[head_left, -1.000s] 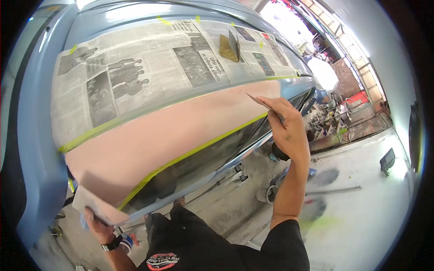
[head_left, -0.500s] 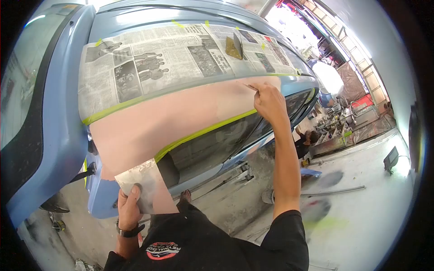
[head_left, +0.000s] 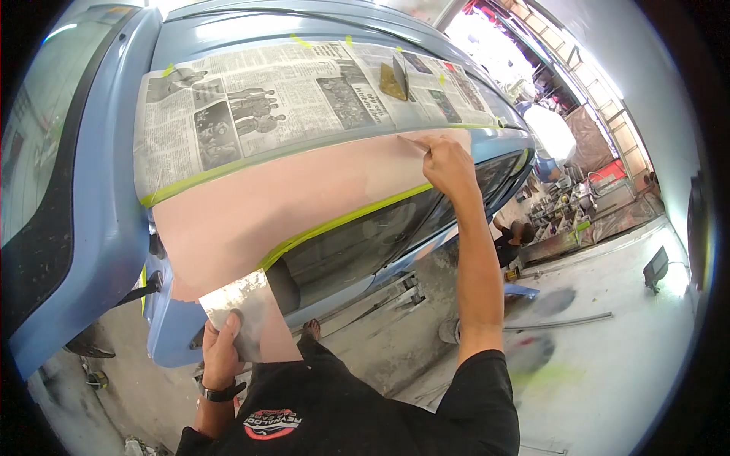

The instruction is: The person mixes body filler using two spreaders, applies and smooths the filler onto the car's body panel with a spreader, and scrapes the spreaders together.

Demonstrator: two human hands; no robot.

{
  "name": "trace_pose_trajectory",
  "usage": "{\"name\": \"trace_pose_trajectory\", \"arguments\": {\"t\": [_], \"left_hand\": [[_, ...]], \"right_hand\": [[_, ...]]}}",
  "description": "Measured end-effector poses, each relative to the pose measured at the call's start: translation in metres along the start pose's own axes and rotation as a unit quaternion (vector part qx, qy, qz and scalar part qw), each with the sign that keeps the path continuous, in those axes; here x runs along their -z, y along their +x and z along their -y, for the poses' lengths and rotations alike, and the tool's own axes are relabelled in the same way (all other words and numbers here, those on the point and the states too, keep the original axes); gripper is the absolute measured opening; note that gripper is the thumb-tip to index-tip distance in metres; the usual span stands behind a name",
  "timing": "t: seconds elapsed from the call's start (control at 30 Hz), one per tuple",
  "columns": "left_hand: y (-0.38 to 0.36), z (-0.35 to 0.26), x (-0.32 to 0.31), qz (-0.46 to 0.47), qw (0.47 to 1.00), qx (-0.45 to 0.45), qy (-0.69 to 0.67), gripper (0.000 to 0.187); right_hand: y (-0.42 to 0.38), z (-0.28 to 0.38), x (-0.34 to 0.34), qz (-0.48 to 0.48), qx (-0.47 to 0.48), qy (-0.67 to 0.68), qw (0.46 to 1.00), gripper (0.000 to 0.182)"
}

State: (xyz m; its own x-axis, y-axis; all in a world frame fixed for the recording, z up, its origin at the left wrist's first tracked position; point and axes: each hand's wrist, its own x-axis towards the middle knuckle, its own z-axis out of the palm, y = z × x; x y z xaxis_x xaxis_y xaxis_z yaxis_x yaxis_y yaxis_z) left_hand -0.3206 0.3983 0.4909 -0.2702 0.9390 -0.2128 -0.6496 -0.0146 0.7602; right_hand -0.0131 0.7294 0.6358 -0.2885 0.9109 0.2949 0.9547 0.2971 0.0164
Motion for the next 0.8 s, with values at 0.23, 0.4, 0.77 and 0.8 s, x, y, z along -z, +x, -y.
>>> {"name": "trace_pose_trajectory", "arguments": {"t": [0.23, 0.4, 0.77, 0.8], "left_hand": [[0.003, 0.000, -0.008, -0.019, 0.999, 0.046, 0.002, 0.036], [0.018, -0.027, -0.045, -0.022, 0.988, 0.150, -0.022, 0.035], [0.044, -0.036, -0.069, 0.100, 0.977, 0.163, -0.092, 0.031], [0.042, -0.041, -0.072, 0.054, 0.984, 0.143, -0.092, 0.029]], "right_hand": [[-0.004, -0.005, 0.022, 0.061, -0.012, 0.085, 0.994, 0.039], [-0.048, 0.026, 0.070, -0.037, 0.097, 0.263, 0.959, 0.044], [-0.138, 0.101, 0.080, -0.038, 0.334, -0.038, 0.941, 0.052], [-0.140, 0.099, 0.083, -0.034, 0.324, -0.087, 0.941, 0.052]]}}
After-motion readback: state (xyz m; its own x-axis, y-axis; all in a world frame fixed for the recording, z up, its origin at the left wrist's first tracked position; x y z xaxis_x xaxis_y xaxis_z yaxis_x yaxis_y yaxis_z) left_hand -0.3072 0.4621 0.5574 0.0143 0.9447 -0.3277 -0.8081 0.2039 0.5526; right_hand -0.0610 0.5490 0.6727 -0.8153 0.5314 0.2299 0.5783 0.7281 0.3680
